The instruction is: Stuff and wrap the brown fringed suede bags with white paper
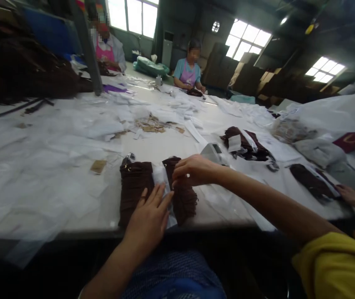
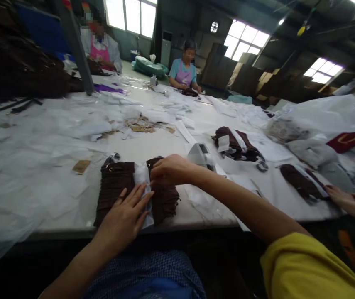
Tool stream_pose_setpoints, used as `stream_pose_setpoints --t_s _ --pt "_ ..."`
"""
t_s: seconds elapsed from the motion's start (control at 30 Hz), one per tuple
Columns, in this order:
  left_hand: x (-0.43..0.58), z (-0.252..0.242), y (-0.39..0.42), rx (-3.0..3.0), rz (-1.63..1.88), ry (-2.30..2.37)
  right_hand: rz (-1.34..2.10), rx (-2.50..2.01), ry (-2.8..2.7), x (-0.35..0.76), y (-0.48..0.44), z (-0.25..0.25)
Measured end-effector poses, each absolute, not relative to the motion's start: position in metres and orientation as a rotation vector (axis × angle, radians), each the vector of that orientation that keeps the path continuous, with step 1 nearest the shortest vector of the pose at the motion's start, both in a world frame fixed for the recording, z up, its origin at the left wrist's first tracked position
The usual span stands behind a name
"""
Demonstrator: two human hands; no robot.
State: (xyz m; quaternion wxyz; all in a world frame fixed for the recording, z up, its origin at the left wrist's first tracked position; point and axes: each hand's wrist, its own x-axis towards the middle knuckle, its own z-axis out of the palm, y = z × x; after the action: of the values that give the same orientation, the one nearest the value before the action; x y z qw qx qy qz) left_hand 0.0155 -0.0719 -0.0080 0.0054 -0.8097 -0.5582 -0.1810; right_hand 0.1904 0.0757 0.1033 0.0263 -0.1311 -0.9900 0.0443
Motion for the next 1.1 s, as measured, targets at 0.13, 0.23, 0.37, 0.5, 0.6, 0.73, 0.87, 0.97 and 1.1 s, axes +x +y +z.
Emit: stream_pose_setpoints --t_s 0.13,0.23,0.37,0.5,0.6,0.73,0.87,0.97,1.1 --pt "0.016 -0.009 -0.072 -2.541 -0.572 -1.751 0.105 -0.323 -3.293 0.135 0.110 0.103" --pt "0.016 -0.010 -0.072 -2.544 -0.575 -1.762 -0.019 -0.305 -3.440 0.108 0.125 0.101" --pt "0.016 -0.012 -0.070 -2.565 -0.579 -1.775 -0.113 -0.293 -3.504 0.091 0.143 0.091" --pt "0.016 -0.014 -0.070 -2.563 -0.605 -1.776 -0.022 -0.522 -3.446 0.092 0.173 0.077" --pt "0.016 -0.014 -0.070 -2.554 -0.625 -1.769 0.001 -0.916 -3.313 0.105 0.189 0.075" --pt "0.016 -0.012 -0.071 -2.538 -0.651 -1.768 -0.159 -1.250 -2.875 0.133 0.161 0.072" --pt "0.018 -0.009 -0.074 -2.514 -0.642 -1.761 0.195 -0.652 -2.718 0.155 0.099 0.039" --pt "0.015 -0.007 -0.083 -2.414 -0.637 -1.818 0.237 -0.484 -2.696 0.163 0.075 0.009" --pt "-0.014 -0.008 -0.112 -2.245 -0.585 -1.975 0.275 -0.520 -2.657 0.165 0.078 -0.005"
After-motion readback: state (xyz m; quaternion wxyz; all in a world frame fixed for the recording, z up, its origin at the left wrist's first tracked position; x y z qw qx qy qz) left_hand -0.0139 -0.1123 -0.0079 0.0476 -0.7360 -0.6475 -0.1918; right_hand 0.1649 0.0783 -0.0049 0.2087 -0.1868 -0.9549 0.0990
